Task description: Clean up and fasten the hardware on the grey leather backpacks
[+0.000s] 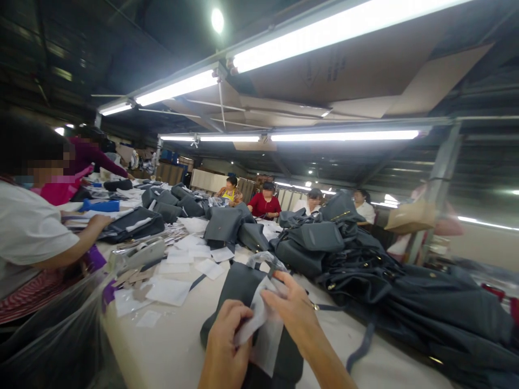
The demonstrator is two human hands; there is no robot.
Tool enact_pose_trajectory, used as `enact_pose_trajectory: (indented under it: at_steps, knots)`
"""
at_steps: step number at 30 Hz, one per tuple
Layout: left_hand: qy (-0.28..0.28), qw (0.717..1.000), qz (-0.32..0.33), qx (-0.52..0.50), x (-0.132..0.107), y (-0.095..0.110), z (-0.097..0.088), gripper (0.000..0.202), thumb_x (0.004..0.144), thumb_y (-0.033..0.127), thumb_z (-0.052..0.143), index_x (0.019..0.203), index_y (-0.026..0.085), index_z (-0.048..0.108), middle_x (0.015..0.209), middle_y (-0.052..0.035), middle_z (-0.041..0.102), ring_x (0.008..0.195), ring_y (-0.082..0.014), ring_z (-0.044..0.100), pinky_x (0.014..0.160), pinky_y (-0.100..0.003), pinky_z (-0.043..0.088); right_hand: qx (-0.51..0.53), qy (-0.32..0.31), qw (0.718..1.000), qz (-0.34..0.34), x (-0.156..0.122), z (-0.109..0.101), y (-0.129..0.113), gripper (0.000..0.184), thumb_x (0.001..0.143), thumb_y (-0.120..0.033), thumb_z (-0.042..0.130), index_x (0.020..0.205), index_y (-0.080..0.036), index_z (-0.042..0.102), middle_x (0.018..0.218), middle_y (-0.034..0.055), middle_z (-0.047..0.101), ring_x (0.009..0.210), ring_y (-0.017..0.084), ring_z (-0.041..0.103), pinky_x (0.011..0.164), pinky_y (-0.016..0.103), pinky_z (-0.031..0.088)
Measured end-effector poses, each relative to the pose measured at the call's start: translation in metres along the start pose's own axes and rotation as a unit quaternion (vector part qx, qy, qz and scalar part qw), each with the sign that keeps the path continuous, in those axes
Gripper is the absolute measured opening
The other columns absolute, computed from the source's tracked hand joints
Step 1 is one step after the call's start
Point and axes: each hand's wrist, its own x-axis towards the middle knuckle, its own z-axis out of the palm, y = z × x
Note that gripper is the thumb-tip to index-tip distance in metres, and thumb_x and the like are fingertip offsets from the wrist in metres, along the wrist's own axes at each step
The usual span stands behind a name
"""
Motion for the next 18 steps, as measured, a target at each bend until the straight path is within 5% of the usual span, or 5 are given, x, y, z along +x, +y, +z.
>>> enact_pose_trajectory:
  at_steps: [3,8,13,18]
  knots:
    - [-0.112,0.993,0.031,-0.008,-0.009,0.012,-0.015,0.002,0.068,0.020,0.065,0.070,0.020,0.066,0.086,-0.0053,0.056,0.067,-0.0155,0.052,0.057,-0.025,0.037,-0.010,0.002,0.999,-0.030,0.003,-0.005,-0.001,0.045,0.058,-0.028,0.082,0.099,-0.017,0.069,0.072,0.0021,0.075,0.066,0.022,0.068,0.063,0.032,0.053]
    - [-0.070,0.986,-0.112,-0.100,0.026,0.025,-0.033,0.027,0.083,0.042,0.051,0.072,0.019,0.058,0.062,0.0013,0.050,0.055,-0.0118,0.048,0.050,-0.022,0.036,-0.027,-0.048,0.998,-0.037,0.006,-0.013,-0.005,0.043,0.063,-0.030,0.079,0.102,-0.018,0.067,0.078,0.0009,0.076,0.070,0.021,0.068,0.065,0.031,0.051]
    - [-0.236,0.939,-0.199,-0.149,0.073,0.031,-0.016,0.010,0.061,0.023,0.063,0.068,0.015,0.062,0.055,0.0031,0.055,0.044,-0.0081,0.045,0.041,-0.019,0.030,-0.013,-0.059,0.998,-0.029,0.005,-0.013,-0.003,0.050,0.063,-0.034,0.080,0.106,-0.017,0.063,0.073,0.0003,0.075,0.065,0.021,0.067,0.061,0.030,0.051]
    - [-0.216,0.939,-0.209,-0.170,0.082,0.029,0.004,0.002,0.058,0.015,0.059,0.056,0.015,0.058,0.040,0.0068,0.046,0.035,-0.0042,0.033,0.036,-0.018,0.019,0.109,-0.051,0.993,-0.010,-0.005,-0.015,-0.003,0.056,0.069,-0.053,0.075,0.111,-0.018,0.063,0.082,0.0056,0.076,0.063,0.021,0.067,0.058,0.031,0.051]
